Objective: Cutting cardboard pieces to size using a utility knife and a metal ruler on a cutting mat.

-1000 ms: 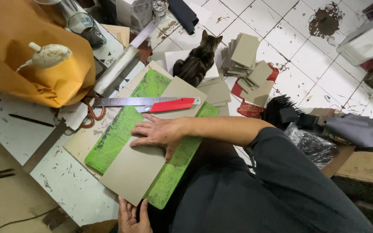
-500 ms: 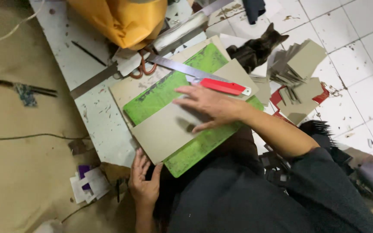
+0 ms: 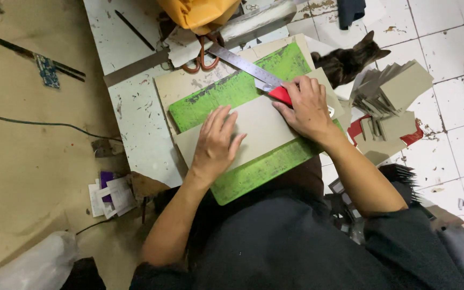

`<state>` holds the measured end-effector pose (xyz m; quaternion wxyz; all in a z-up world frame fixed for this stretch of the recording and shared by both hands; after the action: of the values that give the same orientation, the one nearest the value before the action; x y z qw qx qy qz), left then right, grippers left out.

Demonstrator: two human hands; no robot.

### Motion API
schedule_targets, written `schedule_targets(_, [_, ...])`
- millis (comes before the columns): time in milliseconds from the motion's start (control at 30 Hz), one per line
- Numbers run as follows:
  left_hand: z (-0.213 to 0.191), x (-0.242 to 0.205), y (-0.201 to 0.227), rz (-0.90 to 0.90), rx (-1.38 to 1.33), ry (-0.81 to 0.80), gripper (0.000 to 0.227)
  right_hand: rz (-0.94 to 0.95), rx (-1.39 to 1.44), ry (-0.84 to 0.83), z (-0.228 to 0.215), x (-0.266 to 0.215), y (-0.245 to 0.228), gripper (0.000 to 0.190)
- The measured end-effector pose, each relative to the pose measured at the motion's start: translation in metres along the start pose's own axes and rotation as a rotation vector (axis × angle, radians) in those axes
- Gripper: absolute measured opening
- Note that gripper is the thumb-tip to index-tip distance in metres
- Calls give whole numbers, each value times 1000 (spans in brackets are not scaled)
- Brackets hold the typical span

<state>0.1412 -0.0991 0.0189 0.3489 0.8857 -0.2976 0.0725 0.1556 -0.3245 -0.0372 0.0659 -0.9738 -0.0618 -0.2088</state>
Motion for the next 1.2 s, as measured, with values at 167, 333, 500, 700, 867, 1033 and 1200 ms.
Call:
schedule_targets(167, [28, 3, -13, 67, 60, 67, 50, -89, -68, 113, -10, 2, -13, 43])
schedule_targets(333, [26, 3, -14, 84, 53, 122, 45, -148, -142, 152, -11, -6, 1, 46])
schedule_targets(500, [25, 3, -12, 109, 107, 145, 42, 256, 53, -108, -36, -34, 53, 50])
schedule_targets(700, [23, 4, -1, 162, 191, 151, 42, 512, 179, -341, -47, -56, 65, 51])
schedule_targets(867, [24, 5, 4, 186, 202, 131, 41, 575, 259, -422, -55, -93, 53, 52])
schedule_targets(1033, [23, 6, 7, 169, 189, 94, 40, 514, 286, -265, -55, -120, 38, 48])
schedule_targets(1200, [25, 13, 15, 122, 216, -34, 39, 482, 397, -207, -46, -123, 20, 51])
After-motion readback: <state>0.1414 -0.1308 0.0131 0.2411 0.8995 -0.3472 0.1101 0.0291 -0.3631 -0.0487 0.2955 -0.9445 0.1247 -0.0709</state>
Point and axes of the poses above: each hand's wrist, its own x-axis towards the middle knuckle, its own z-axis out of the palm, y = z × x, the point moved 10 cm from there along x, towards the middle knuckle, and after that the axes turned 10 degrees about y, right-handed, at the moved point
